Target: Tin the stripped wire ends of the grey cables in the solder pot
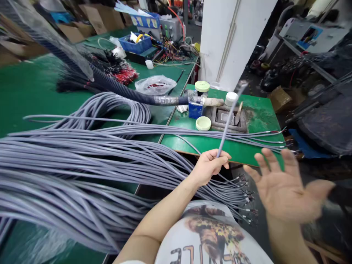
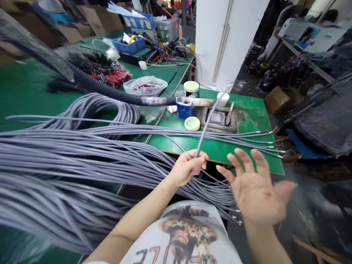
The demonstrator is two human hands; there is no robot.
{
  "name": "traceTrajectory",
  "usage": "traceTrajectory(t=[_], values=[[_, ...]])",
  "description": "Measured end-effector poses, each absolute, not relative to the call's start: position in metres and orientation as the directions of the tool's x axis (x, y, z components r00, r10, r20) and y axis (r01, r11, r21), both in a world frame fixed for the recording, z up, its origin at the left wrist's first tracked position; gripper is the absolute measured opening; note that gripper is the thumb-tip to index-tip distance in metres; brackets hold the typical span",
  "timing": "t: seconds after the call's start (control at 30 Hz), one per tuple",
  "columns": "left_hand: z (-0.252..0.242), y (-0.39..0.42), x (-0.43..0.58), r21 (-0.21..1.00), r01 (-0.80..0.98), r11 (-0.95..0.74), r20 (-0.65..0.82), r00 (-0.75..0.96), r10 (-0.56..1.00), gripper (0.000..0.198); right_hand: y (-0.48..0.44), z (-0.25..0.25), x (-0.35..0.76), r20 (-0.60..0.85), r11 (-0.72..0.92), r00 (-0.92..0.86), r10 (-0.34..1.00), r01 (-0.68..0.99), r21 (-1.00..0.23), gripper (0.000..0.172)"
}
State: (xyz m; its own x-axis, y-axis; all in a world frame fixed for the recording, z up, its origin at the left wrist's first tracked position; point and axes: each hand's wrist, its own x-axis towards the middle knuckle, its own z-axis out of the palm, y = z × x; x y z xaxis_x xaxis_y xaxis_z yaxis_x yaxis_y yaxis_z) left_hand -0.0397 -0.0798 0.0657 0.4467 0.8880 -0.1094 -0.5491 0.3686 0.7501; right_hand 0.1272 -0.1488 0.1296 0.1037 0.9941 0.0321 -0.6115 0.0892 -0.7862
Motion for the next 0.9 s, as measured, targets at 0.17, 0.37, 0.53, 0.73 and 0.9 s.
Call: traceTrajectory(t=[0.17,0.37,0.53,0.73,0.9], values=[[0.062,-0.084,-0.048,0.793,-0.504,0.342,-0.129,0.41,0.903,0.024,-0.136,0.103,0.104,0.049,0.062,0.038,0.998,-0.622,-0.78,0.062],[0.059,-0.084,-0.05,0.884,-0.395,0.25,-0.08,0.399,0.913,0.023,-0.131,0.099,0.107,0.107,0.103,0.024,0.994,-0.542,-0.834,0.06],[0.065,-0.083,-0.048,0.959,-0.271,0.088,0.015,0.356,0.934,0.018,-0.134,0.097,0.109,0.157,0.143,0.01,0.987,-0.474,-0.869,0.057],[0.067,-0.089,-0.042,0.976,-0.041,-0.213,0.217,0.255,0.942,0.013,-0.13,0.091,0.122,0.186,0.163,-0.017,0.982,-0.411,-0.897,0.059],[0.059,-0.096,-0.034,0.874,0.104,-0.474,0.432,0.28,0.857,0.016,-0.09,0.089,0.138,0.039,0.056,0.053,0.998,-0.37,-0.927,0.041]])
